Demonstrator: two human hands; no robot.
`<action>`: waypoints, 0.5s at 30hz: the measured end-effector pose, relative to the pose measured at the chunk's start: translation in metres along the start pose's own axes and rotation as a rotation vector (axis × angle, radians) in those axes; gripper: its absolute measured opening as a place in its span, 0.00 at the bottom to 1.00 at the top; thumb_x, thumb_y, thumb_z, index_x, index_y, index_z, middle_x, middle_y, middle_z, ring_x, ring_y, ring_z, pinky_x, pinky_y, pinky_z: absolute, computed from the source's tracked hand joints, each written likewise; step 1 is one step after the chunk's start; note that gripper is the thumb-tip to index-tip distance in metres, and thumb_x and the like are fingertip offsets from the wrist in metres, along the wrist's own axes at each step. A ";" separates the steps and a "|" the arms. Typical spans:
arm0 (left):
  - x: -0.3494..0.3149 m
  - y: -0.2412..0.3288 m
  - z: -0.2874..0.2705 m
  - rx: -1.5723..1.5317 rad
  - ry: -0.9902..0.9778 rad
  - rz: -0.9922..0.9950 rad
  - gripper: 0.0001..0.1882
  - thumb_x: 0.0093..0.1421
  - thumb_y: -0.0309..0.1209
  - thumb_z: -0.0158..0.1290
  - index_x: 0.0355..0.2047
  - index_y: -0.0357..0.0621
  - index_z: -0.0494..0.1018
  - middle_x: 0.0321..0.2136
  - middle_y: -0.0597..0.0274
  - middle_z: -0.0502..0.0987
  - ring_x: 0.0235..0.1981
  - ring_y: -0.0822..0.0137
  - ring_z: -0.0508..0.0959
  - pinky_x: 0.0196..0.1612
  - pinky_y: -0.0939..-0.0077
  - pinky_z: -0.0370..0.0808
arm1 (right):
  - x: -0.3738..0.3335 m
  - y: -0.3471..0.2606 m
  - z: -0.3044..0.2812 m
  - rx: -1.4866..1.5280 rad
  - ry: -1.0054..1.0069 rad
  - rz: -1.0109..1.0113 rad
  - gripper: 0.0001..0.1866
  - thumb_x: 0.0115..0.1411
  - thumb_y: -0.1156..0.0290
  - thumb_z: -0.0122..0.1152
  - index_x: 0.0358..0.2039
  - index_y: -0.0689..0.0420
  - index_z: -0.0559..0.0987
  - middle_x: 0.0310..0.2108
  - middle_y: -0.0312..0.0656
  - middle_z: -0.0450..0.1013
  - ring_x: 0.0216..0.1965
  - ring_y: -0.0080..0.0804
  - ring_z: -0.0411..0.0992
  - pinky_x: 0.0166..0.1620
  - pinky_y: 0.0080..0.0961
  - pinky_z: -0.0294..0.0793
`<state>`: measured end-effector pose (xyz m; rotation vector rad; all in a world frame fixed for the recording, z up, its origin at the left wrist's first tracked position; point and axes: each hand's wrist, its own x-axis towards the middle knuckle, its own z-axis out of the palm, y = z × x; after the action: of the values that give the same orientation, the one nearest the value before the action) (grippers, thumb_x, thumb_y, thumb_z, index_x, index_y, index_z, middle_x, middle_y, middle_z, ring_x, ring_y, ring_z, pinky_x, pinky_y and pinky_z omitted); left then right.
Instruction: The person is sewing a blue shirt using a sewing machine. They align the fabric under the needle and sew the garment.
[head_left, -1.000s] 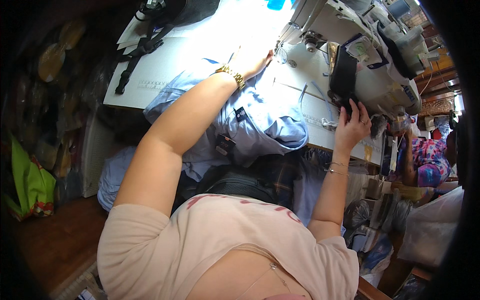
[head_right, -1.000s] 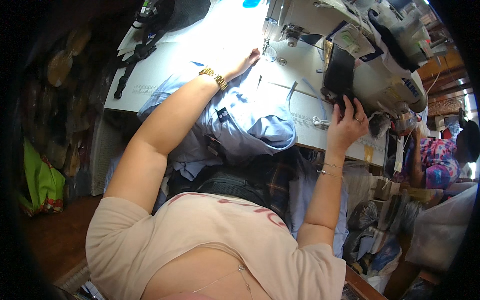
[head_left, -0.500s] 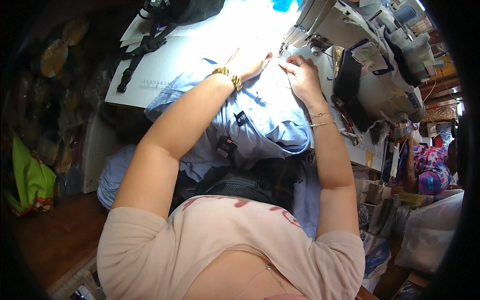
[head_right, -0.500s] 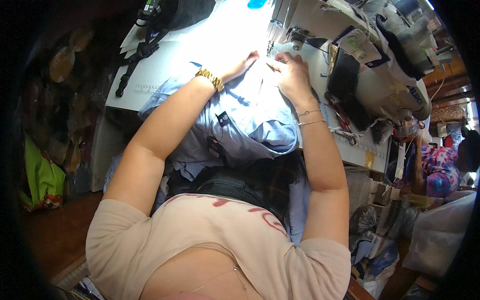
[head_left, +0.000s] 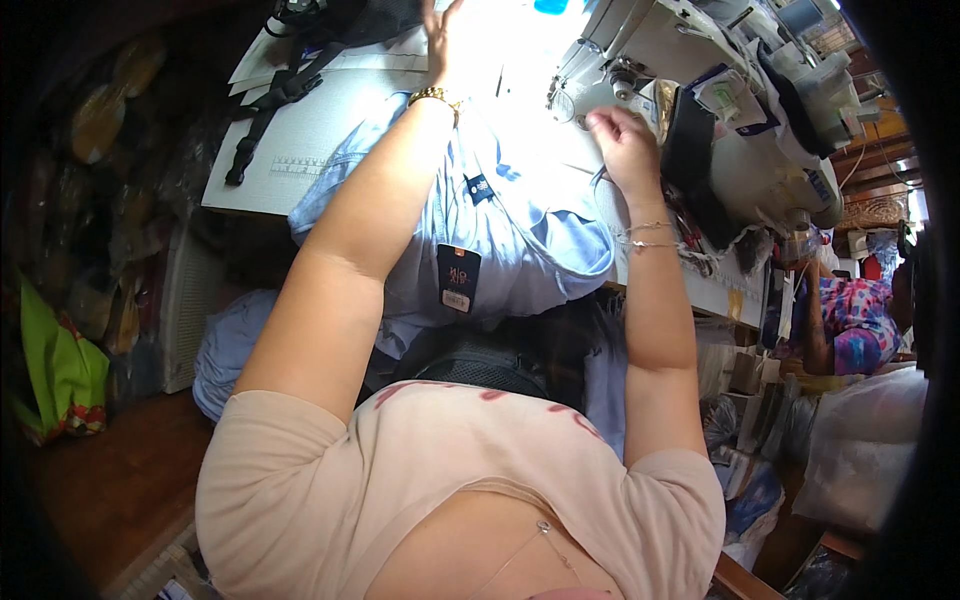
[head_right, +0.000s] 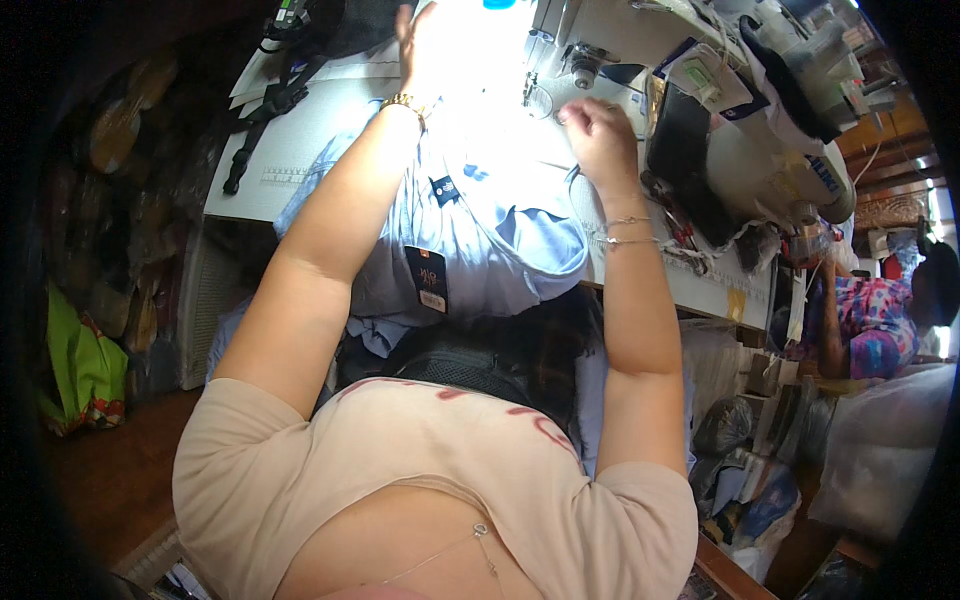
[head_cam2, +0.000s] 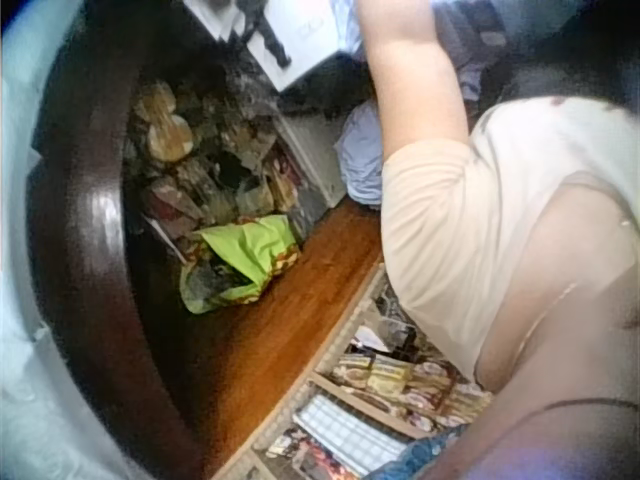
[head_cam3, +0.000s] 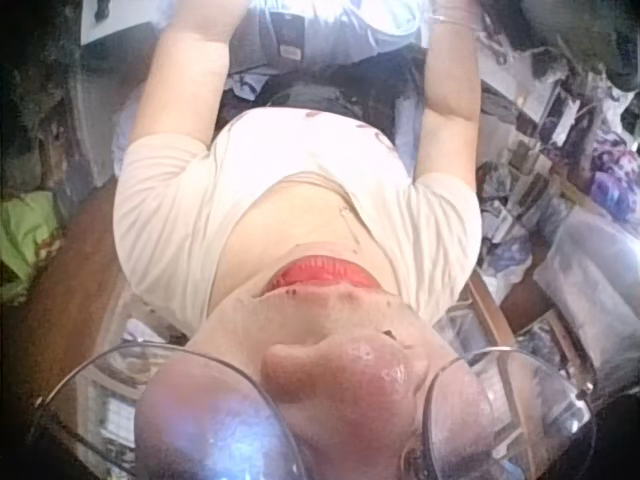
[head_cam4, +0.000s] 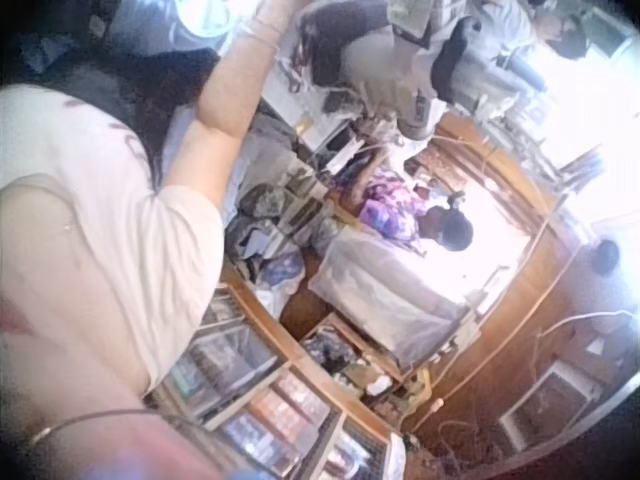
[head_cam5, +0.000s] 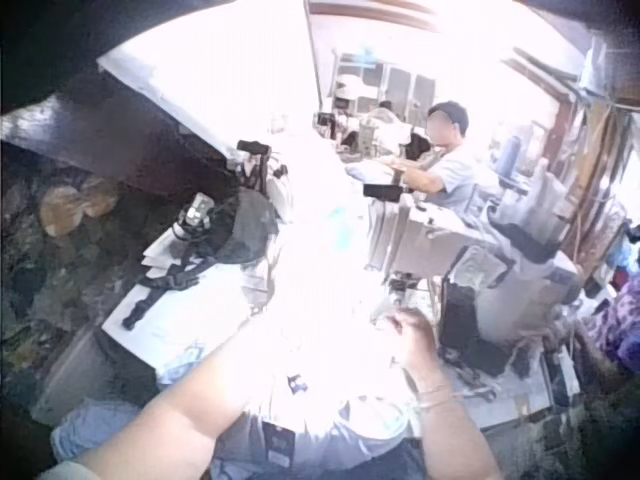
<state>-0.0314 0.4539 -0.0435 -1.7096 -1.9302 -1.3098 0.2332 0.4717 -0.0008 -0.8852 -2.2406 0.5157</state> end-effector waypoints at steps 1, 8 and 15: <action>0.000 0.000 -0.001 -0.001 -0.020 -0.014 0.14 0.59 0.39 0.48 0.41 0.46 0.72 0.30 0.64 0.77 0.32 0.68 0.77 0.36 0.73 0.73 | -0.002 0.001 -0.007 -0.041 -0.179 -0.076 0.10 0.46 0.66 0.64 0.27 0.58 0.77 0.30 0.40 0.73 0.39 0.42 0.68 0.44 0.32 0.68; 0.008 -0.002 -0.045 -0.191 -0.076 -0.086 0.16 0.61 0.38 0.47 0.46 0.44 0.70 0.28 0.66 0.76 0.27 0.74 0.76 0.30 0.80 0.71 | -0.026 -0.062 -0.032 -0.163 -0.829 -0.179 0.10 0.43 0.69 0.63 0.24 0.57 0.72 0.26 0.41 0.66 0.37 0.36 0.62 0.41 0.30 0.63; -0.096 0.157 -0.197 -0.216 -0.405 -0.088 0.43 0.46 0.45 0.64 0.59 0.50 0.56 0.42 0.56 0.74 0.12 0.79 0.67 0.19 0.84 0.68 | -0.033 -0.094 -0.024 0.753 -0.350 0.020 0.07 0.56 0.75 0.52 0.35 0.58 0.66 0.22 0.35 0.67 0.23 0.19 0.65 0.25 0.15 0.64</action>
<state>0.0635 0.2293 0.0720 -2.1591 -2.1629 -1.3234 0.2258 0.3857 0.0544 -0.4372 -2.0525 1.4887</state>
